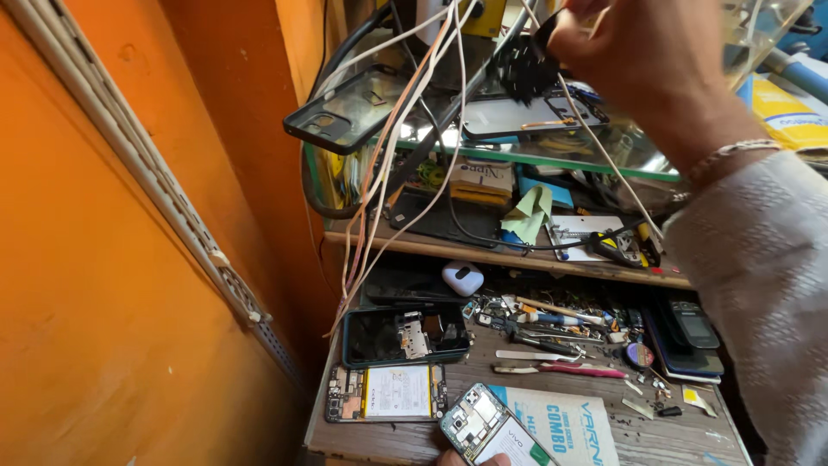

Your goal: The person handles a smartphone screen protector package, then disassembles a smartphone by removing the back cover and internal components. They use a metal pry tool to separate the screen assembly and reassemble the device, pressing the edges to secure the casing.

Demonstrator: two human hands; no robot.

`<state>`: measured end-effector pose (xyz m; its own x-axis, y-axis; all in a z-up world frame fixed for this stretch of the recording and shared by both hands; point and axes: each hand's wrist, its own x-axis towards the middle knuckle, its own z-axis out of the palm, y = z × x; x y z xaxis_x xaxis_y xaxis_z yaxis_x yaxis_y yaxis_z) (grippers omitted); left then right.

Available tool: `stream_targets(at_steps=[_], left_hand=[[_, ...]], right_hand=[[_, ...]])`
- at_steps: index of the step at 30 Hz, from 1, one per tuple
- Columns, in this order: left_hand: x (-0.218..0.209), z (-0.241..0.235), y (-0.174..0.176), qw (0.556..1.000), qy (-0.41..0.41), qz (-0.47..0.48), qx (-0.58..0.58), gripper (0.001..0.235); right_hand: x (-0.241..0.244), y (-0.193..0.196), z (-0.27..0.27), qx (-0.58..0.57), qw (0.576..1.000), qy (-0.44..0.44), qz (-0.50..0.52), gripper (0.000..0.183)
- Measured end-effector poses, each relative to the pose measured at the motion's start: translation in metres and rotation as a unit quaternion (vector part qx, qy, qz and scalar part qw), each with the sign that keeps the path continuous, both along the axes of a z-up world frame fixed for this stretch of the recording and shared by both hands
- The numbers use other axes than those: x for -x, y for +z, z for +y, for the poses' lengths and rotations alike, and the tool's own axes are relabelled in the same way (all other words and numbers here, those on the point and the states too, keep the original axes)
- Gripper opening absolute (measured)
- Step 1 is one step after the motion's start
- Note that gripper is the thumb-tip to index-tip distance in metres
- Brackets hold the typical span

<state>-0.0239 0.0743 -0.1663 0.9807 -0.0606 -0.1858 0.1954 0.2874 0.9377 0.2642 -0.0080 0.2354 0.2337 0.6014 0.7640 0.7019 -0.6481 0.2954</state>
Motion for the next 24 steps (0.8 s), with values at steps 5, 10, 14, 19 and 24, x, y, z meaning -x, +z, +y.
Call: stream_targets(at_steps=[5, 10, 14, 19, 24], left_hand=[[0.001, -0.001, 0.013, 0.998, -0.003, -0.06, -0.024, 0.048], [-0.008, -0.006, 0.029, 0.992, -0.033, -0.121, -0.009, 0.048], [0.013, -0.013, 0.047, 0.988, -0.107, -0.025, 0.113, 0.036], [0.01, -0.013, 0.056, 0.984, -0.159, -0.023, 0.082, 0.033], [0.007, -0.023, 0.062, 0.982, -0.168, -0.048, 0.071, 0.03]], right_hand=[[0.039, -0.023, -0.074, -0.2, 0.945, 0.012, 0.26, 0.025], [0.114, -0.133, -0.157, -0.327, 0.812, 0.124, 0.468, 0.019], [0.193, -0.217, -0.171, -0.415, 0.659, 0.093, 0.62, 0.008], [0.248, -0.253, -0.15, -0.438, 0.687, -0.018, 0.58, 0.018], [0.27, -0.257, -0.128, -0.318, 0.818, -0.03, 0.477, 0.025]])
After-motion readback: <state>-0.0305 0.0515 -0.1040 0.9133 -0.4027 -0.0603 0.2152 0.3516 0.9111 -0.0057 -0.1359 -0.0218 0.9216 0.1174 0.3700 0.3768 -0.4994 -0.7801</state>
